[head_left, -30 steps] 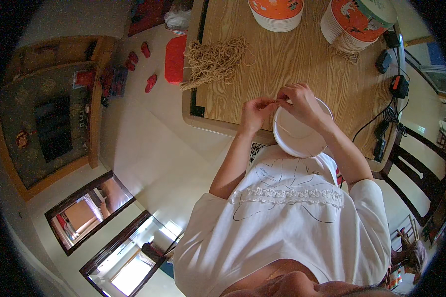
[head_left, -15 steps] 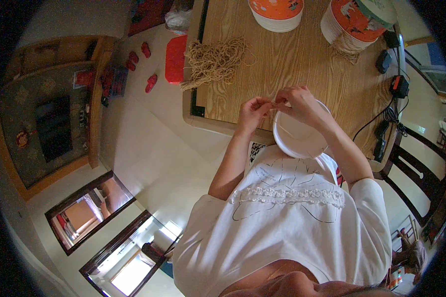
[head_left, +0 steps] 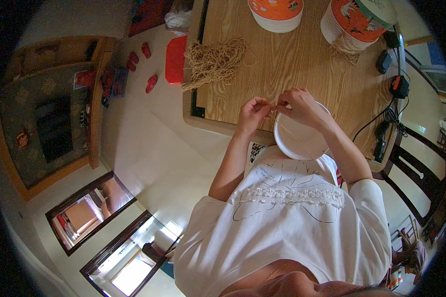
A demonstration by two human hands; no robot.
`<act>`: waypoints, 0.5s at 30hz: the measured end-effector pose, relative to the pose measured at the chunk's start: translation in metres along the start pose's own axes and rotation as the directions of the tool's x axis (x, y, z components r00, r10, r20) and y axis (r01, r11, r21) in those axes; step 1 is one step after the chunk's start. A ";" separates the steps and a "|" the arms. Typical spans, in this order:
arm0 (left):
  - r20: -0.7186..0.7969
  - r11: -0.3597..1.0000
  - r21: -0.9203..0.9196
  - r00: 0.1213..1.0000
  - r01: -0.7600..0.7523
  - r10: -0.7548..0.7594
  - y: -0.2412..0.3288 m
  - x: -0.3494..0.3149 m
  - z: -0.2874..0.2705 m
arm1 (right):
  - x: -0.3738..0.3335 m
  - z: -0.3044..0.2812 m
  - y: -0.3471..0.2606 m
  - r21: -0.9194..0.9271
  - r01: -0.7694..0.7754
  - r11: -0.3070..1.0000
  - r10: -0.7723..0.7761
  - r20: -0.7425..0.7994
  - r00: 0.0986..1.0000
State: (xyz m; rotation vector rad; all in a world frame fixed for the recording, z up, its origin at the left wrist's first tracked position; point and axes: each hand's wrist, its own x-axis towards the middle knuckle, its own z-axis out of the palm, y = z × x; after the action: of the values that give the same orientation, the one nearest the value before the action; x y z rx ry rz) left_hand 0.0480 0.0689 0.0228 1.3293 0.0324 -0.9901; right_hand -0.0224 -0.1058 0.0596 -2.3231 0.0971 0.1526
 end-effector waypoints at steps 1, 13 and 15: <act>0.001 1.000 0.000 1.000 0.000 0.000 0.000 0.000 0.002 | 0.000 0.000 0.000 -0.001 -0.001 1.000 0.001 0.000 1.000; 0.075 0.954 0.285 0.994 -0.092 0.074 -0.005 0.001 -0.004 | 0.001 0.002 0.003 -0.018 0.003 1.000 -0.002 0.035 0.999; 0.068 0.948 0.300 0.993 -0.108 0.091 -0.003 0.000 -0.001 | 0.000 0.002 0.003 -0.002 0.000 1.000 0.000 0.028 1.000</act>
State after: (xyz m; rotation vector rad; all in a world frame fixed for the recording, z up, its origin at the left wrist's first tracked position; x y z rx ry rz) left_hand 0.0468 0.0702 0.0194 1.5676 -0.2350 -0.9703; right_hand -0.0230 -0.1070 0.0563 -2.3223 0.0835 0.1852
